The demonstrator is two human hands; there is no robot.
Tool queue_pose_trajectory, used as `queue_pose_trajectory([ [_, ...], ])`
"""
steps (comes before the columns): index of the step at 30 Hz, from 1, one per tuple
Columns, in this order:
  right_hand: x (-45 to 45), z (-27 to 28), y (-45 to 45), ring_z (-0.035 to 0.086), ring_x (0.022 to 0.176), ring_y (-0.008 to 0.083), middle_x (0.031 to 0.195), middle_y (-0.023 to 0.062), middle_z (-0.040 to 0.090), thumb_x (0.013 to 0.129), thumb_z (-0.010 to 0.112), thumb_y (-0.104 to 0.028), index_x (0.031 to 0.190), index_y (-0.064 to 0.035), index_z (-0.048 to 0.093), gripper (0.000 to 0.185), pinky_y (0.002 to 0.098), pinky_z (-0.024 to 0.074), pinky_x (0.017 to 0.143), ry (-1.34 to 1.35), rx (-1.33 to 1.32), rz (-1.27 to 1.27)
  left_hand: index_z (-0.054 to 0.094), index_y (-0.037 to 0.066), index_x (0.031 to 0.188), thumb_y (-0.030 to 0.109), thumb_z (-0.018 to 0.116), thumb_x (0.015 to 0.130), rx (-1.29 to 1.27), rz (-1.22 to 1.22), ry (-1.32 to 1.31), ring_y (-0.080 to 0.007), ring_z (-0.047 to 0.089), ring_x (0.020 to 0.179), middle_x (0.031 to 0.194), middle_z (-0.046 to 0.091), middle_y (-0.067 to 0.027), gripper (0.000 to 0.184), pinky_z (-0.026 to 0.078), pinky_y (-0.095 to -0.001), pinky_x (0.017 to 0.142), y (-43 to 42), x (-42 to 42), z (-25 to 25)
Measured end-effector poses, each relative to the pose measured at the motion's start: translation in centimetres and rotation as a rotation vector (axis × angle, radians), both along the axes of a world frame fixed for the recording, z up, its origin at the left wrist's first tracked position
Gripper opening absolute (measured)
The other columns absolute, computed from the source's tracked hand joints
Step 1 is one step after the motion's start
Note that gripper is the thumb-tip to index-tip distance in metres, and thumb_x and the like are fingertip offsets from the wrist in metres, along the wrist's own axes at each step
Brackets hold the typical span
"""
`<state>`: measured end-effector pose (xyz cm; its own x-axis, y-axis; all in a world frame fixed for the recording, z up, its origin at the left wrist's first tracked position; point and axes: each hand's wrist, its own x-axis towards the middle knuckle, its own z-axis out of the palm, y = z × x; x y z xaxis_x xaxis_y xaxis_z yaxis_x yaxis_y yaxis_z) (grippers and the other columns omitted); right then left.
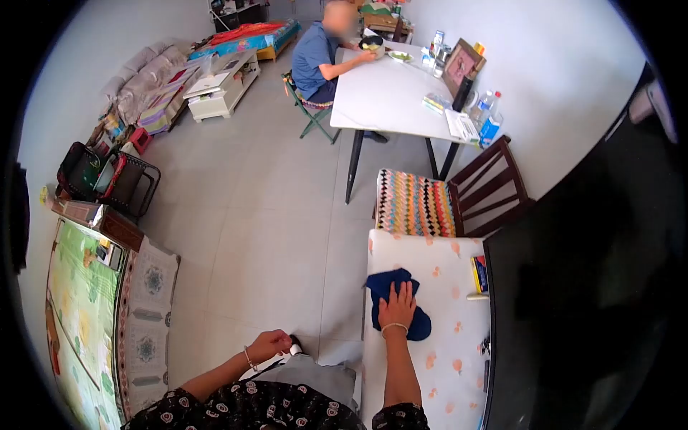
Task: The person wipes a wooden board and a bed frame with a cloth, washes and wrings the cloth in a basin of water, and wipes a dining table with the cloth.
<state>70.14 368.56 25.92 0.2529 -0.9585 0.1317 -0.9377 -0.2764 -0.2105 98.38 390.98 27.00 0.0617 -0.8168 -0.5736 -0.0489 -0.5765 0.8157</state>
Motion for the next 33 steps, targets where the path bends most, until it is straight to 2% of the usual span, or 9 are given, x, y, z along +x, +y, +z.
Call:
queue_pose_trajectory([
  [4, 0.2, 0.1, 0.2, 0.025, 0.136, 0.0316, 0.14, 0.018, 0.037, 0.083, 0.056, -0.029, 0.13, -0.0078, 0.048, 0.052, 0.0473, 0.0241, 0.106, -0.02, -0.027, 0.01, 0.061, 0.002, 0.092, 0.02, 0.061, 0.085, -0.01, 0.078, 0.009, -0.0112, 0.06, 0.067, 0.075, 0.064, -0.006, 0.019, 0.049, -0.0257, 0.059, -0.8, 4.4, 0.0],
  [10, 0.6, 0.5, -0.1, 0.025, 0.135, 0.0324, 0.139, 0.0195, 0.038, 0.085, 0.051, -0.029, 0.13, -0.0063, 0.049, 0.05, 0.0472, 0.0238, 0.106, -0.011, -0.06, 0.015, 0.059, 0.0, 0.093, 0.014, 0.06, 0.086, 0.032, 0.144, 0.077, -0.0125, 0.061, 0.067, 0.076, 0.063, -0.0075, 0.016, 0.05, -0.027, 0.059, -1.6, 7.3, -0.5],
  [18, 0.4, 0.5, -0.2, 0.025, 0.135, 0.0333, 0.139, 0.0206, 0.038, 0.084, 0.053, -0.029, 0.129, -0.0052, 0.049, 0.052, 0.0474, 0.0238, 0.106, -0.014, -0.051, 0.026, 0.059, 0.0, 0.094, 0.014, 0.06, 0.085, 0.044, 0.152, 0.094, -0.0122, 0.059, 0.066, 0.076, 0.063, -0.0064, 0.016, 0.05, -0.0262, 0.058, -3.0, 6.2, -0.9],
  [22, 0.4, 0.0, -0.7, 0.025, 0.135, 0.0336, 0.14, 0.0202, 0.037, 0.083, 0.055, -0.029, 0.13, -0.0056, 0.048, 0.053, 0.0482, 0.0237, 0.106, -0.021, -0.052, 0.02, 0.059, 0.0, 0.096, 0.013, 0.059, 0.086, 0.057, 0.089, 0.026, -0.0146, 0.063, 0.073, 0.083, 0.065, -0.008, 0.017, 0.053, -0.0272, 0.064, -3.6, 5.1, -0.4],
  [25, 1.2, -0.4, -2.4, 0.024, 0.136, 0.0336, 0.141, 0.0195, 0.035, 0.083, 0.056, -0.028, 0.131, -0.0072, 0.048, 0.053, 0.0506, 0.0241, 0.105, -0.046, -0.054, -0.006, 0.059, 0.0, 0.095, 0.014, 0.06, 0.085, 0.057, 0.109, 0.032, -0.0139, 0.063, 0.071, 0.081, 0.064, -0.0076, 0.018, 0.052, -0.0268, 0.063, -4.0, 4.4, -0.4],
  [28, 2.2, -0.1, -4.4, 0.026, 0.135, 0.0332, 0.14, 0.0207, 0.036, 0.084, 0.054, -0.031, 0.131, -0.0067, 0.047, 0.053, 0.0468, 0.0239, 0.105, -0.02, -0.032, -0.013, 0.06, 0.001, 0.094, 0.017, 0.061, 0.083, 0.053, 0.154, 0.035, -0.0129, 0.062, 0.069, 0.077, 0.064, -0.0068, 0.02, 0.051, -0.0264, 0.06, -4.2, 3.5, -0.7],
  [31, 3.1, -0.6, -6.7, 0.025, 0.136, 0.0322, 0.141, 0.0201, 0.036, 0.084, 0.055, -0.03, 0.131, -0.0069, 0.047, 0.053, 0.0471, 0.0235, 0.105, -0.05, -0.059, 0.001, 0.06, 0.001, 0.094, 0.017, 0.061, 0.084, 0.073, 0.141, -0.013, -0.0133, 0.063, 0.07, 0.078, 0.064, -0.0068, 0.019, 0.052, -0.0266, 0.061, -4.2, 3.4, -0.4],
  [33, 3.9, -0.6, -8.0, 0.022, 0.137, 0.0323, 0.143, 0.0182, 0.034, 0.084, 0.056, -0.031, 0.132, -0.008, 0.046, 0.054, 0.05, 0.0244, 0.105, -0.058, -0.04, -0.003, 0.06, 0.0, 0.094, 0.017, 0.06, 0.084, 0.079, 0.142, -0.017, -0.0134, 0.063, 0.071, 0.079, 0.064, -0.0068, 0.019, 0.052, -0.0266, 0.061, -3.8, 3.4, -0.5],
])
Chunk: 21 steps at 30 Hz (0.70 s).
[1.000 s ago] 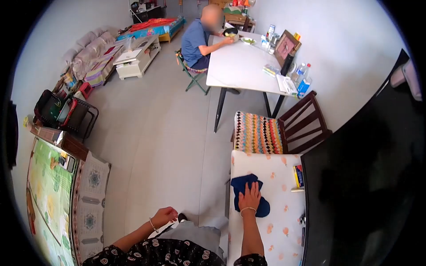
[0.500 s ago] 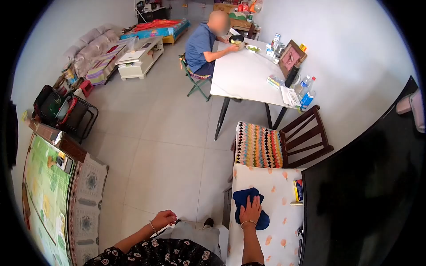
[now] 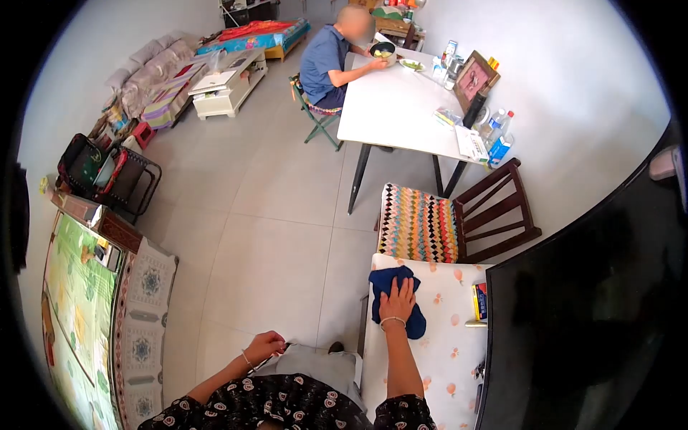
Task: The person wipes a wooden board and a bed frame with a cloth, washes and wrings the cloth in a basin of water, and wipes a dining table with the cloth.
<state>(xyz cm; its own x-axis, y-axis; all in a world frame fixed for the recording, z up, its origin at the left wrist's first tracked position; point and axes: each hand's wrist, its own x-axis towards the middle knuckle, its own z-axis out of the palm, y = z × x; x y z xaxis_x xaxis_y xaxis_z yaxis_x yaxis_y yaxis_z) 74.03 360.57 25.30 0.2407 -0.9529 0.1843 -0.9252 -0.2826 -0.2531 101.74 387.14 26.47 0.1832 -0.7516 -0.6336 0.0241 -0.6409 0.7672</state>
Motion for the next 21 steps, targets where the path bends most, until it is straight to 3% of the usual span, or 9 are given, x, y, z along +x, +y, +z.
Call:
queue_pose_trajectory([
  [7, 2.5, -0.6, -2.7, 0.021, 0.137, 0.0311, 0.143, 0.0155, 0.034, 0.084, 0.057, -0.029, 0.133, -0.0089, 0.045, 0.054, 0.0478, 0.022, 0.107, -0.008, -0.013, 0.09, 0.06, 0.0, 0.094, 0.016, 0.059, 0.085, 0.001, 0.023, 0.013, -0.0132, 0.063, 0.071, 0.08, 0.064, -0.0073, 0.018, 0.052, -0.0259, 0.061, 0.1, -0.6, 0.7],
  [15, 1.4, -0.1, 2.3, 0.026, 0.136, 0.0289, 0.141, 0.0138, 0.037, 0.081, 0.061, -0.021, 0.132, -0.0107, 0.046, 0.054, 0.0447, 0.0258, 0.106, 0.026, 0.039, 0.232, 0.06, 0.0, 0.093, 0.015, 0.059, 0.085, -0.036, 0.044, 0.034, -0.0135, 0.063, 0.071, 0.08, 0.064, -0.0068, 0.017, 0.052, -0.0262, 0.062, -0.4, -0.6, 0.1],
  [21, -3.4, 0.0, 5.0, 0.027, 0.135, 0.0325, 0.141, 0.0174, 0.036, 0.08, 0.061, -0.015, 0.132, -0.0097, 0.046, 0.054, 0.0457, 0.0257, 0.106, -0.026, 0.022, 0.083, 0.06, 0.0, 0.092, 0.014, 0.06, 0.084, -0.014, 0.08, 0.042, -0.0127, 0.063, 0.07, 0.078, 0.064, -0.0061, 0.016, 0.052, -0.0259, 0.06, -0.8, 0.4, 0.3],
])
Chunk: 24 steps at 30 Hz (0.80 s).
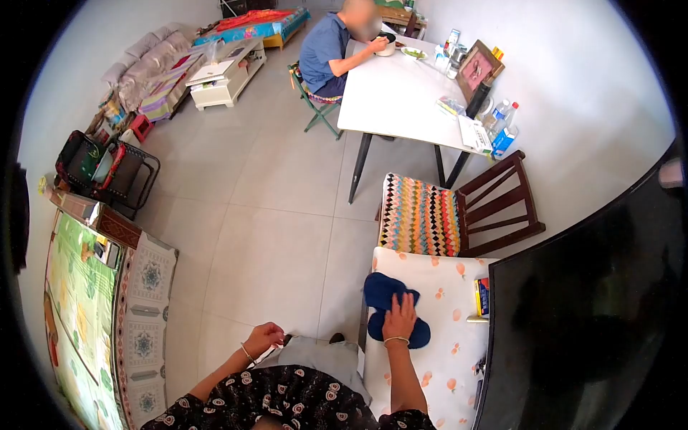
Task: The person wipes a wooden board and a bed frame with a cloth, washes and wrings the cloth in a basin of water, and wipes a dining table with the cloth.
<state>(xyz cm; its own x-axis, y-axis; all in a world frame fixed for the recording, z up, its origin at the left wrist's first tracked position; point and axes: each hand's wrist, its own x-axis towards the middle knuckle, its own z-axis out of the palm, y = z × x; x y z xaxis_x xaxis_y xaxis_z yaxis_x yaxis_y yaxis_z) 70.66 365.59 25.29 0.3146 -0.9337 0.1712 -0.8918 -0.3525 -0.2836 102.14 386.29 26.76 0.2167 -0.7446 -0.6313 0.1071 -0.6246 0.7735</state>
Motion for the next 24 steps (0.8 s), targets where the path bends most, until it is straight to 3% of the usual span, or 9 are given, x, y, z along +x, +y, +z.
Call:
queue_pose_trajectory([
  [5, -0.2, -1.4, -0.8, 0.029, 0.132, 0.037, 0.138, 0.0219, 0.037, 0.079, 0.058, -0.008, 0.126, -0.0044, 0.05, 0.049, 0.0486, 0.0272, 0.104, -0.071, -0.059, -0.208, 0.06, 0.001, 0.091, 0.014, 0.059, 0.084, -0.015, -0.001, 0.01, -0.0121, 0.063, 0.069, 0.077, 0.064, -0.0059, 0.015, 0.051, -0.0252, 0.058, -1.2, -0.1, -0.1],
  [9, 1.7, -2.1, -0.7, 0.038, 0.122, 0.0404, 0.126, 0.0221, 0.047, 0.074, 0.06, -0.005, 0.113, -0.0013, 0.057, 0.039, 0.0489, 0.0302, 0.101, -0.152, -0.111, 0.063, 0.06, 0.0, 0.091, 0.014, 0.059, 0.084, -0.027, -0.036, -0.007, -0.0122, 0.063, 0.069, 0.076, 0.064, -0.0061, 0.015, 0.051, -0.0248, 0.059, -2.7, -1.0, 0.2],
  [12, 4.8, -0.6, 0.1, 0.044, 0.107, 0.0394, 0.117, 0.0222, 0.052, 0.075, 0.058, -0.004, 0.108, -0.003, 0.06, 0.033, 0.0473, 0.0352, 0.095, -0.393, -0.006, 0.199, 0.059, 0.0, 0.09, 0.013, 0.059, 0.085, -0.032, -0.027, -0.012, -0.0125, 0.062, 0.068, 0.076, 0.063, -0.0063, 0.015, 0.05, -0.0244, 0.059, -4.2, -1.4, 1.8],
  [13, 6.0, 0.0, -0.1, 0.049, 0.101, 0.0377, 0.105, 0.0209, 0.057, 0.077, 0.057, -0.004, 0.108, -0.0034, 0.06, 0.031, 0.0426, 0.0402, 0.09, -0.431, -0.01, 0.221, 0.059, -0.001, 0.091, 0.013, 0.059, 0.085, -0.028, -0.025, 0.004, -0.0129, 0.062, 0.069, 0.078, 0.063, -0.0066, 0.015, 0.051, -0.0247, 0.061, -4.7, -1.4, 1.8],
  [15, 8.1, 0.4, -0.4, 0.052, 0.094, 0.0343, 0.095, 0.0179, 0.058, 0.079, 0.057, -0.006, 0.108, -0.0042, 0.06, 0.03, 0.0407, 0.0424, 0.083, -0.576, 0.295, 0.253, 0.059, -0.001, 0.093, 0.012, 0.06, 0.086, -0.009, -0.013, 0.037, -0.0136, 0.062, 0.071, 0.082, 0.064, -0.0072, 0.014, 0.051, -0.0252, 0.063, -5.2, -1.1, 1.7],
  [18, 11.8, 3.1, -0.3, 0.055, 0.085, 0.032, 0.085, 0.0153, 0.058, 0.081, 0.057, -0.009, 0.107, -0.0044, 0.061, 0.027, 0.038, 0.0455, 0.075, -0.743, 0.448, 0.311, 0.058, 0.0, 0.091, 0.01, 0.057, 0.084, -0.053, 0.143, 0.196, -0.013, 0.06, 0.068, 0.078, 0.061, -0.0056, 0.012, 0.05, -0.0242, 0.06, -6.3, -0.4, 2.0],
  [24, 19.9, 8.2, 0.9, 0.057, 0.086, 0.0305, 0.096, 0.0156, 0.063, 0.081, 0.06, -0.012, 0.107, -0.0041, 0.062, 0.027, 0.0366, 0.047, 0.078, -0.816, 0.485, 0.545, 0.054, 0.0, 0.11, 0.007, 0.056, 0.085, -0.227, 0.165, 0.234, -0.0131, 0.058, 0.073, 0.092, 0.061, -0.0074, 0.026, 0.046, -0.0251, 0.064, -9.7, 4.0, 4.4],
])
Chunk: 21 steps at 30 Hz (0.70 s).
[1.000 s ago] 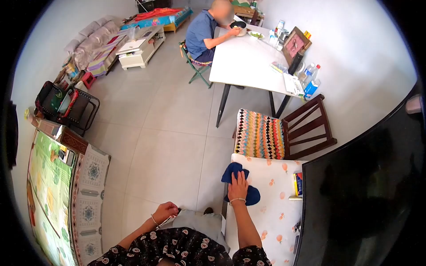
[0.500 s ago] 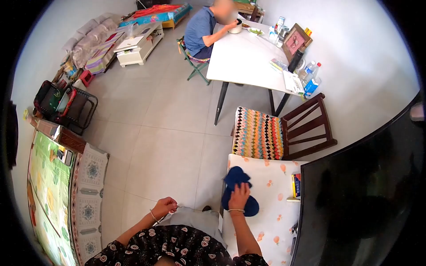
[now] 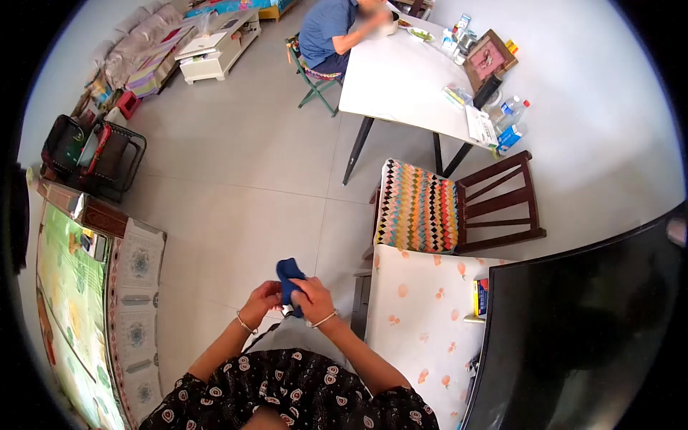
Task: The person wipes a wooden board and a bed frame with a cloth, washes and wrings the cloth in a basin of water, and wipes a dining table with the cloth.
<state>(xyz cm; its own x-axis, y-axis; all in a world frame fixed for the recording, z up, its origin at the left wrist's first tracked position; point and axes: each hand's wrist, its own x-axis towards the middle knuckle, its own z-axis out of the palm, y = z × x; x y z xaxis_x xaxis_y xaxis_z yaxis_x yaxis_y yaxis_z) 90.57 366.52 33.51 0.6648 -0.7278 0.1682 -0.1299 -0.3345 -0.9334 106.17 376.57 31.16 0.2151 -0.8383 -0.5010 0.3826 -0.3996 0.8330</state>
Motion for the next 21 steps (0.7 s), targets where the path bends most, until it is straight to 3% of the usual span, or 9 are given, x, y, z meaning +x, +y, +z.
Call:
queue_pose_trajectory([
  [1, 1.2, 0.6, 0.4, 0.057, 0.086, 0.0302, 0.095, 0.0153, 0.063, 0.08, 0.061, -0.012, 0.108, -0.0048, 0.062, 0.028, 0.0365, 0.0473, 0.078, 0.003, 0.02, 0.009, 0.051, 0.0, 0.115, 0.005, 0.055, 0.083, -0.017, -0.039, 0.049, -0.0126, 0.057, 0.074, 0.096, 0.06, -0.007, 0.032, 0.046, -0.0249, 0.066, -0.3, 1.2, 0.2],
  [6, 5.7, 0.6, 0.1, 0.059, 0.079, 0.0246, 0.09, 0.014, 0.062, 0.081, 0.061, -0.008, 0.108, -0.0047, 0.063, 0.027, 0.0309, 0.0475, 0.072, 0.029, -0.03, -0.023, 0.058, -0.001, 0.103, 0.001, 0.05, 0.081, -0.082, -0.041, 0.171, -0.0105, 0.056, 0.073, 0.085, 0.061, -0.0053, 0.023, 0.047, -0.0225, 0.066, -1.5, 5.2, 0.1],
  [13, 7.9, 1.0, -1.7, 0.058, 0.078, 0.0269, 0.086, 0.0121, 0.064, 0.079, 0.064, -0.009, 0.101, -0.0047, 0.065, 0.023, 0.0353, 0.0476, 0.07, 0.102, 0.043, -0.174, 0.059, 0.001, 0.09, 0.002, 0.049, 0.083, -0.053, 0.0, 0.23, -0.0087, 0.055, 0.07, 0.079, 0.059, -0.0017, 0.012, 0.046, -0.0217, 0.064, -3.9, 8.9, 0.8],
  [16, 7.7, 0.5, -3.3, 0.061, 0.079, 0.0203, 0.087, 0.0125, 0.064, 0.083, 0.062, -0.011, 0.103, -0.0021, 0.064, 0.022, 0.0287, 0.0478, 0.074, 0.131, 0.017, -0.176, 0.058, 0.001, 0.089, 0.006, 0.051, 0.085, -0.083, 0.009, 0.236, -0.0095, 0.057, 0.072, 0.079, 0.058, -0.0018, 0.009, 0.049, -0.0232, 0.067, -5.8, 9.8, -0.1],
  [19, 7.4, -0.1, -5.4, 0.062, 0.081, 0.0175, 0.089, 0.0112, 0.065, 0.084, 0.063, -0.013, 0.101, -0.0006, 0.064, 0.021, 0.0279, 0.048, 0.075, 0.16, 0.076, -0.232, 0.057, 0.0, 0.097, 0.011, 0.053, 0.086, -0.072, -0.024, 0.345, -0.0155, 0.062, 0.083, 0.092, 0.062, -0.008, 0.016, 0.053, -0.0319, 0.072, -8.2, 10.4, 0.2],
  [21, 7.3, -0.4, -7.3, 0.061, 0.081, 0.0156, 0.089, 0.0103, 0.065, 0.084, 0.064, -0.014, 0.101, 0.0005, 0.064, 0.022, 0.0273, 0.0479, 0.075, 0.129, 0.166, -0.249, 0.056, 0.001, 0.098, 0.013, 0.053, 0.087, -0.059, -0.071, 0.331, -0.0163, 0.063, 0.08, 0.09, 0.063, -0.0095, 0.016, 0.053, -0.0326, 0.072, -10.6, 10.7, 0.9],
])
